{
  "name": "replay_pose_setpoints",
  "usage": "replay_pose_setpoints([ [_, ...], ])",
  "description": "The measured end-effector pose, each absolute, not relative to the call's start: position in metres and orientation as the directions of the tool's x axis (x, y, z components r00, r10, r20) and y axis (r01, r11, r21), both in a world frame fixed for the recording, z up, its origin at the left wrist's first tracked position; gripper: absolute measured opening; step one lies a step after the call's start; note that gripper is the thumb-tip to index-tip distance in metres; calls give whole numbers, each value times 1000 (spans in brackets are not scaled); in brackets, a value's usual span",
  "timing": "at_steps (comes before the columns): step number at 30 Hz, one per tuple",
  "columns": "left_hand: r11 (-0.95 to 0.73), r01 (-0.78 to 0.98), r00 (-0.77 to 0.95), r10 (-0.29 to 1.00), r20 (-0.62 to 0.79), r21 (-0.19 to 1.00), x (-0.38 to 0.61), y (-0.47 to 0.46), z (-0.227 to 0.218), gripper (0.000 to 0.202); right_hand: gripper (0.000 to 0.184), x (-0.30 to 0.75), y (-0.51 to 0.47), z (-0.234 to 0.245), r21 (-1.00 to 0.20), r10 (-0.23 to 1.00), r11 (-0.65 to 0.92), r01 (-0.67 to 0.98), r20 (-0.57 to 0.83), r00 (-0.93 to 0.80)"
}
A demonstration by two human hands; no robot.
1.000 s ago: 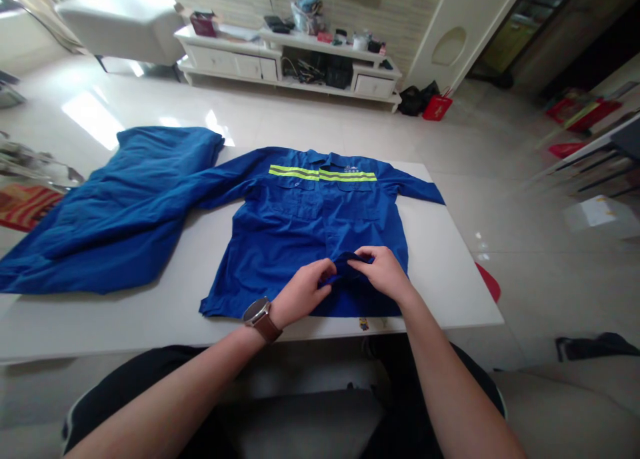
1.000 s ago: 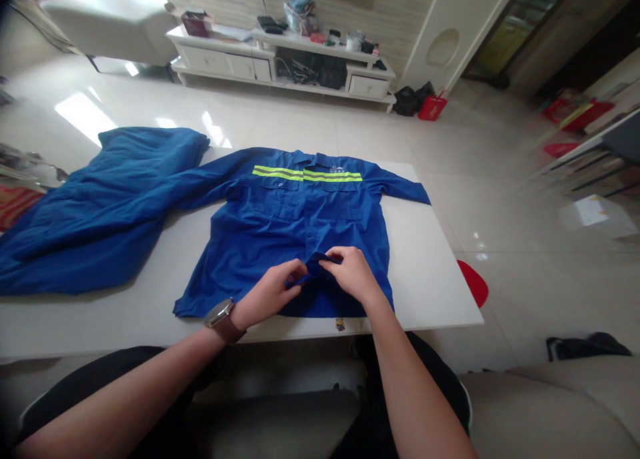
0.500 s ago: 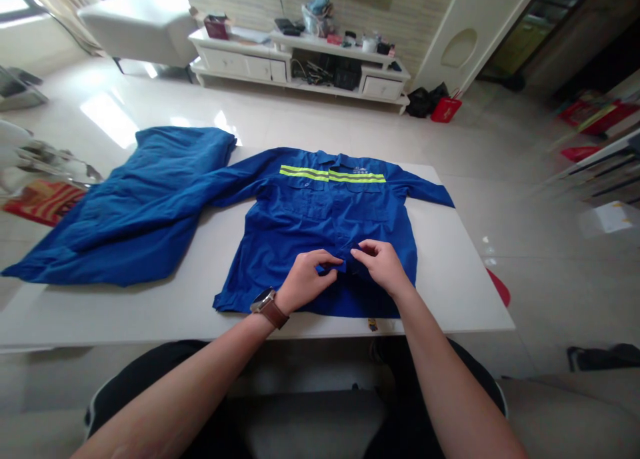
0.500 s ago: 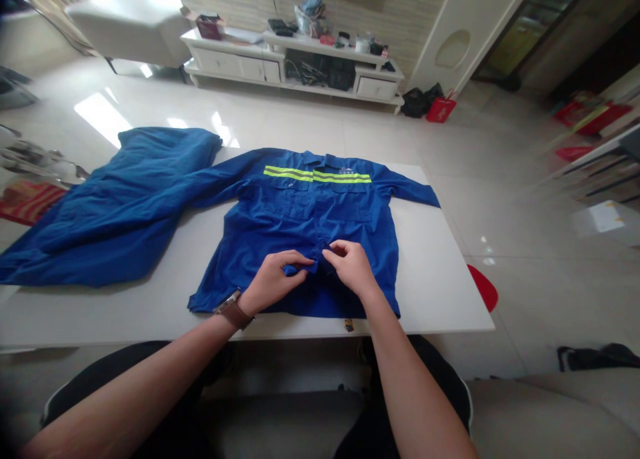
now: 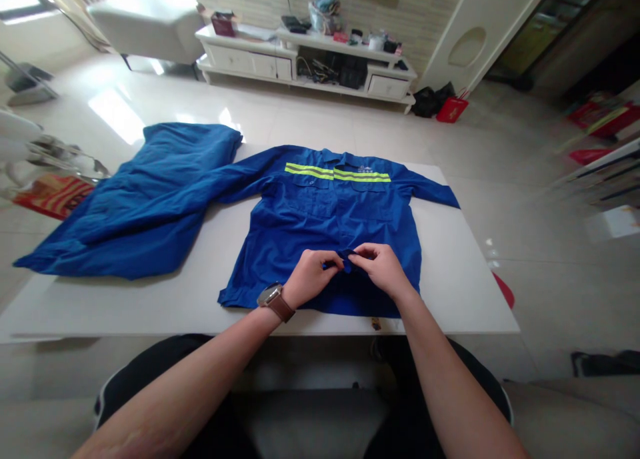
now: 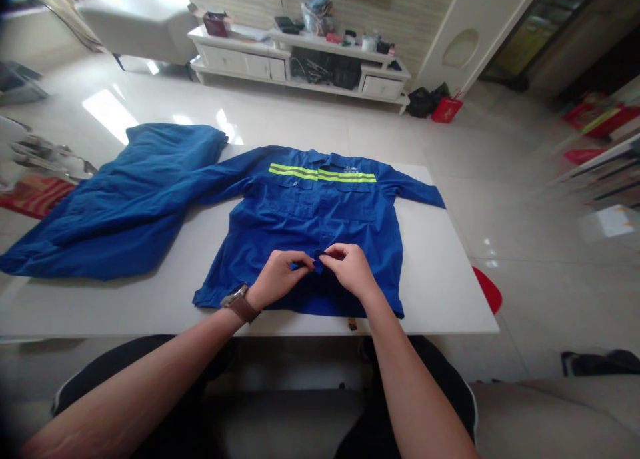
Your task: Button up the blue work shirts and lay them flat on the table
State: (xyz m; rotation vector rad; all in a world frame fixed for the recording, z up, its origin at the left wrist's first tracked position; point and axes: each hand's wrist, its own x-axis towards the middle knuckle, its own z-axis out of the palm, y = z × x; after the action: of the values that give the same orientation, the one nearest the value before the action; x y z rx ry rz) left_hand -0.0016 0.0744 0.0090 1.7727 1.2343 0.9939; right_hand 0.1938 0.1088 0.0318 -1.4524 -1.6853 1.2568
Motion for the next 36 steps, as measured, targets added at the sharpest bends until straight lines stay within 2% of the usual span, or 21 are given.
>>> replay_pose_setpoints([
  [9, -277, 369, 260, 947, 188, 887, 1, 76, 7, 16, 29, 198, 115, 25, -912, 944, -91, 400, -207, -257],
  [19, -314, 382, 293, 933, 209, 869, 3, 80, 6, 20, 32, 200, 113, 28, -893, 946, -39, 449, -177, -270],
  [26, -341, 401, 312, 923, 223, 850, 2, 80, 2, 21, 48, 200, 114, 31, -871, 951, -55, 488, -195, -241],
  [28, -343, 406, 318, 922, 220, 847, 1, 80, 2, 21, 47, 201, 113, 32, -871, 947, -41, 489, -190, -259],
  [33, -337, 423, 330, 922, 204, 841, 0, 80, 5, 21, 29, 203, 111, 32, -887, 918, -55, 459, -226, -326],
  [36, -349, 449, 323, 922, 215, 823, 1, 79, 6, 22, 27, 203, 111, 31, -892, 913, -65, 448, -234, -334],
])
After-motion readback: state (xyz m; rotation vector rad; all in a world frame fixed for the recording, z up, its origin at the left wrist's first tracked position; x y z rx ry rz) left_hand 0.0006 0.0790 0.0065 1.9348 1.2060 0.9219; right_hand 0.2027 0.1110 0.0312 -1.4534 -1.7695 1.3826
